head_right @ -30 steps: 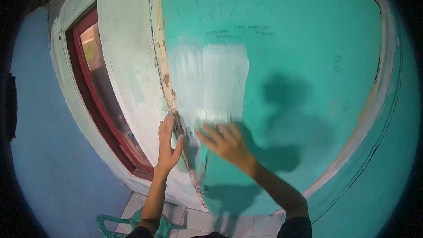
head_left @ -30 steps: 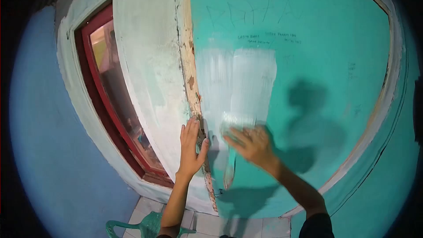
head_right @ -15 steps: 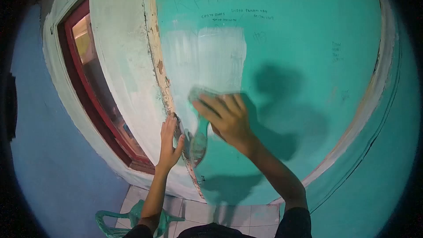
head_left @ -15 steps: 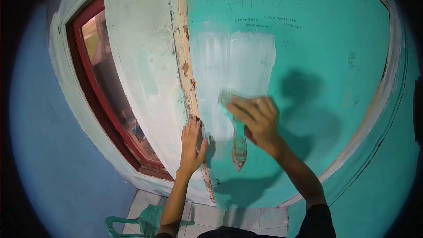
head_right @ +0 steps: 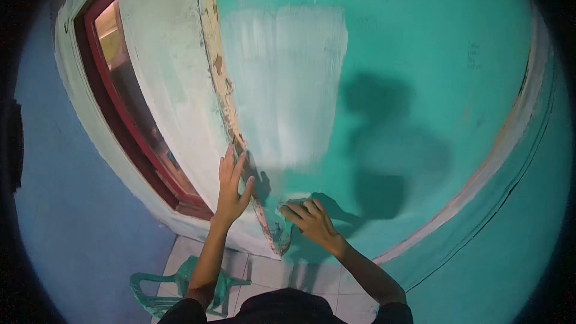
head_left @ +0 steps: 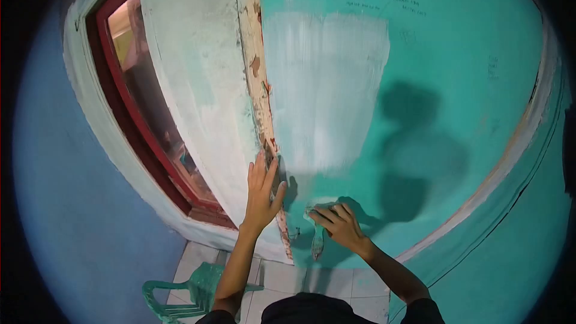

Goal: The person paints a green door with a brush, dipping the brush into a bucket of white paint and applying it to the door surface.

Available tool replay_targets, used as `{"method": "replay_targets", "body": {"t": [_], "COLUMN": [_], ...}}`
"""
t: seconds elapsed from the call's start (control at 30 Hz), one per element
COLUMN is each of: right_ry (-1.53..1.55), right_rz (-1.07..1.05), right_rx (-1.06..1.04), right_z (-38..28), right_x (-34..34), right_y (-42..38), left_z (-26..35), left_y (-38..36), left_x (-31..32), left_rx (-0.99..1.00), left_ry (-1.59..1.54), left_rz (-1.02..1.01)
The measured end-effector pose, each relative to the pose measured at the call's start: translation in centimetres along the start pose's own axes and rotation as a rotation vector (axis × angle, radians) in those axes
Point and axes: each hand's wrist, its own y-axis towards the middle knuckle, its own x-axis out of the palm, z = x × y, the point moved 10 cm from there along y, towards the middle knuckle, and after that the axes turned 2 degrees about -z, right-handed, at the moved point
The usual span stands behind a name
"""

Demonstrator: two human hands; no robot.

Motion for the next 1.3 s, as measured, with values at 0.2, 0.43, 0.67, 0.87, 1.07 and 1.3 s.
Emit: {"method": "replay_targets", "body": {"t": [0.2, 0.43, 0.67, 0.87, 1.07, 1.3], "right_ry": [0.012, -0.23, 0.026, -0.049, -0.229, 0.025], "right_rz": [0.115, 0.272, -0.101, 0.198, 0.341, -0.142], "right_rx": [0.053, 0.025, 0.106, 0.035, 0.004, 0.056], "right_z": [4.4, 2.4, -0.4, 3.6, 2.7, -0.3], "right_x": [-6.6, -7.1, 5.2, -8.5, -6.9, 6.3], "right_y": [6.4, 7.1, -4.4, 7.5, 6.2, -6.4], "left_z": [0.1, -0.1, -0.3, 0.2, 0.2, 0.8], "left_y": [-2.0, -2.6, -3.1, -2.7, -2.7, -3.1], "left_x": [1.6, 1.7, 1.7, 1.5, 1.5, 1.5], "left_rx": [-0.008, -0.039, 0.03, 0.03, 0.004, -0.015], "left_ry": [-0.051, -0.129, -0.056, -0.039, -0.039, -0.007], "left_rz": [-0.069, -0.055, -0.064, -0.013, 0.003, -0.078]}}
